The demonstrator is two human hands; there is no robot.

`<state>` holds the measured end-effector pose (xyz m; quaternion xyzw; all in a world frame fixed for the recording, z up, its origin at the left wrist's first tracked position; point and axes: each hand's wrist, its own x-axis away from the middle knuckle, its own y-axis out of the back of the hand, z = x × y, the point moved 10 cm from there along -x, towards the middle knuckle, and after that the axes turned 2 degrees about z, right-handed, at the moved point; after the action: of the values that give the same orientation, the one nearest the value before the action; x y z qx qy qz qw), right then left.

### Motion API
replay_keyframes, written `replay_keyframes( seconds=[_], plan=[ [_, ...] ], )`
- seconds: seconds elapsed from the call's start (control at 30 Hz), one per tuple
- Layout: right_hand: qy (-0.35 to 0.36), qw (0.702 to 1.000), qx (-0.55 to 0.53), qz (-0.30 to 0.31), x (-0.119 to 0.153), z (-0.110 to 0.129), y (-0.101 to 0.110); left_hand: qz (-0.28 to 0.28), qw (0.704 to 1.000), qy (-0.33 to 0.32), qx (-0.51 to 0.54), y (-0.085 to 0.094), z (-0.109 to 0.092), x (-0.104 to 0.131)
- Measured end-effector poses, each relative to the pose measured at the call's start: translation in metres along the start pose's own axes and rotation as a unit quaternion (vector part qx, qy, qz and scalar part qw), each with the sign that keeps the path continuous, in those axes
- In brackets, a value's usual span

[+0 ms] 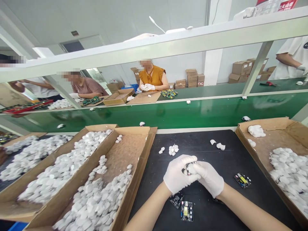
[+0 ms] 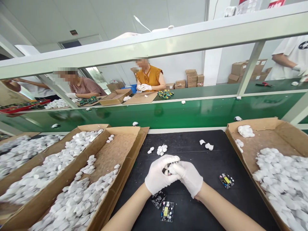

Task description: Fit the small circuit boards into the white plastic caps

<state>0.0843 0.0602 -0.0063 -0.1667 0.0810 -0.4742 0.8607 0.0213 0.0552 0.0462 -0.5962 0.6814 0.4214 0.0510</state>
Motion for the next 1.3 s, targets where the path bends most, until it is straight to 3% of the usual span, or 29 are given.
replay_keyframes(
  seconds=[0.17, 0.47, 0.7, 0.97, 1.13, 1.3],
  plan=[
    [0.009, 0.997, 0.066, -0.051, 0.002, 0.001, 0.008, -0.011, 1.0, 0.015, -0.004, 0.0, 0.0, 0.0],
    [0.033, 0.988, 0.154, 0.001, 0.001, 0.012, -0.002, -0.015, 1.0, 0.01, -0.01, 0.0, 0.004, 0.003],
    [0.043, 0.991, 0.122, 0.028, -0.001, 0.014, -0.002, 0.004, 1.0, 0.013, 0.016, -0.003, 0.002, -0.001],
    [0.001, 0.982, 0.181, -0.057, -0.003, 0.002, 0.02, 0.058, 0.997, 0.055, 0.006, -0.019, 0.019, -0.002],
    [-0.048, 0.938, 0.32, -0.127, -0.019, 0.006, 0.046, 0.085, 0.991, 0.049, -0.094, -0.009, 0.029, -0.013],
    [-0.142, 0.853, 0.465, -0.19, -0.074, 0.024, 0.092, 0.039, 0.96, 0.203, -0.187, 0.019, 0.085, -0.012]
  ],
)
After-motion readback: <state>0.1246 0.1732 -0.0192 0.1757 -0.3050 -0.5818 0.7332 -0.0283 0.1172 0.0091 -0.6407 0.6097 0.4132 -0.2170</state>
